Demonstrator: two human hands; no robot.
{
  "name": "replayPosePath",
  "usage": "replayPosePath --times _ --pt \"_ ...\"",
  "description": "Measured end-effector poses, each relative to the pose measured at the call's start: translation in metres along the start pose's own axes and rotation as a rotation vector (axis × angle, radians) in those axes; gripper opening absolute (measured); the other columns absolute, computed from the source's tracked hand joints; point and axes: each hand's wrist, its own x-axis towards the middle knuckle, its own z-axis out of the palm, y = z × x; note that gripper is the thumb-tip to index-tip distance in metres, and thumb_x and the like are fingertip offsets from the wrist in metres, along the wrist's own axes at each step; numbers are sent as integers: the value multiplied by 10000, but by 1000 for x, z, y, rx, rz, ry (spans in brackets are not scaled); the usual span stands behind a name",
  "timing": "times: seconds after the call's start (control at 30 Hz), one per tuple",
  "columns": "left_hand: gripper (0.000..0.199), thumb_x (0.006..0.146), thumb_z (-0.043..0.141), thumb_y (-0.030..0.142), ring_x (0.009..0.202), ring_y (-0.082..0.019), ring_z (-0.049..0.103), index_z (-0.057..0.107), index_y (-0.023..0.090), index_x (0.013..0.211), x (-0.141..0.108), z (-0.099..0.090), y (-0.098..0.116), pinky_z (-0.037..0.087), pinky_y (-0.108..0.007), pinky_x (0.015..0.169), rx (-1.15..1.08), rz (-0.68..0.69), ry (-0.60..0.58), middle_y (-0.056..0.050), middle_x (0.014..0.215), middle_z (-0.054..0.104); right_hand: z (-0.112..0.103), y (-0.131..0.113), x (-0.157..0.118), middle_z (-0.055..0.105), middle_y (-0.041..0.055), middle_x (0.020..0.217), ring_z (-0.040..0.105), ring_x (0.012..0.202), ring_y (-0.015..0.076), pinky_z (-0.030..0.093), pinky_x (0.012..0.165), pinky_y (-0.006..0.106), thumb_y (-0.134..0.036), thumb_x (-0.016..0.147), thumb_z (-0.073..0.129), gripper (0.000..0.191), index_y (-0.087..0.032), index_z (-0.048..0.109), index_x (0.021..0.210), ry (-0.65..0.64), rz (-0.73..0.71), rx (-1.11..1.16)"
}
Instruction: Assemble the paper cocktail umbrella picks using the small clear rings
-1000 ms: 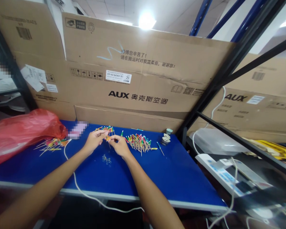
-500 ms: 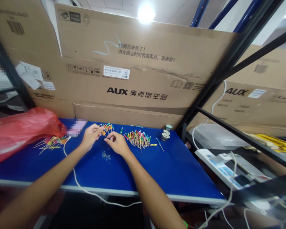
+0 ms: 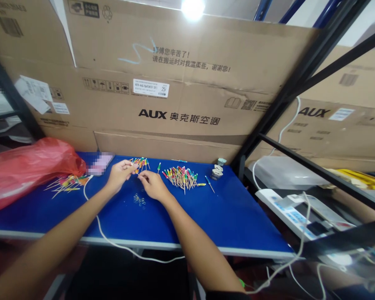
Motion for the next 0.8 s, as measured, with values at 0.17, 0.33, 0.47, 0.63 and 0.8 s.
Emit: replayPosePath --times 0.17,0.33,0.47,0.63,0.8 --pt "359 713 837 455 391 -70 467 692 136 793 -1 0 -2 338 -195 372 44 -10 -66 -39 629 706 0 0 0 695 42 904 605 800 180 452 741 274 -330 1015 476 229 -191 653 975 6 -16 -1" --pt "328 707 837 436 404 -88 509 719 136 768 -2 1 -2 356 -202 370 96 -13 -139 -59 656 726 0 -1 2 697 54 959 623 880 189 470 810 292 -310 1032 441 239 -188 644 1000 -13 -58 27" --pt "327 697 846 432 392 -86 503 687 147 718 0 -2 -3 355 -199 368 129 1 -101 -43 622 708 -9 -3 2 711 61 986 634 911 191 472 836 304 -285 1027 455 247 -187 681 1042 -37 -64 -37" --pt "362 733 817 484 352 -75 454 647 165 725 5 -9 -4 308 -190 344 159 30 34 10 531 631 -32 -5 -5 722 57 966 639 876 191 458 848 321 -220 941 597 237 -238 758 1113 -212 -78 -283" --pt "375 727 819 489 360 -83 465 625 169 702 5 -10 -4 307 -191 346 174 43 70 20 504 603 -37 -8 -11 724 50 946 617 872 207 446 835 329 -183 867 668 252 -274 797 1064 -378 -122 -470"
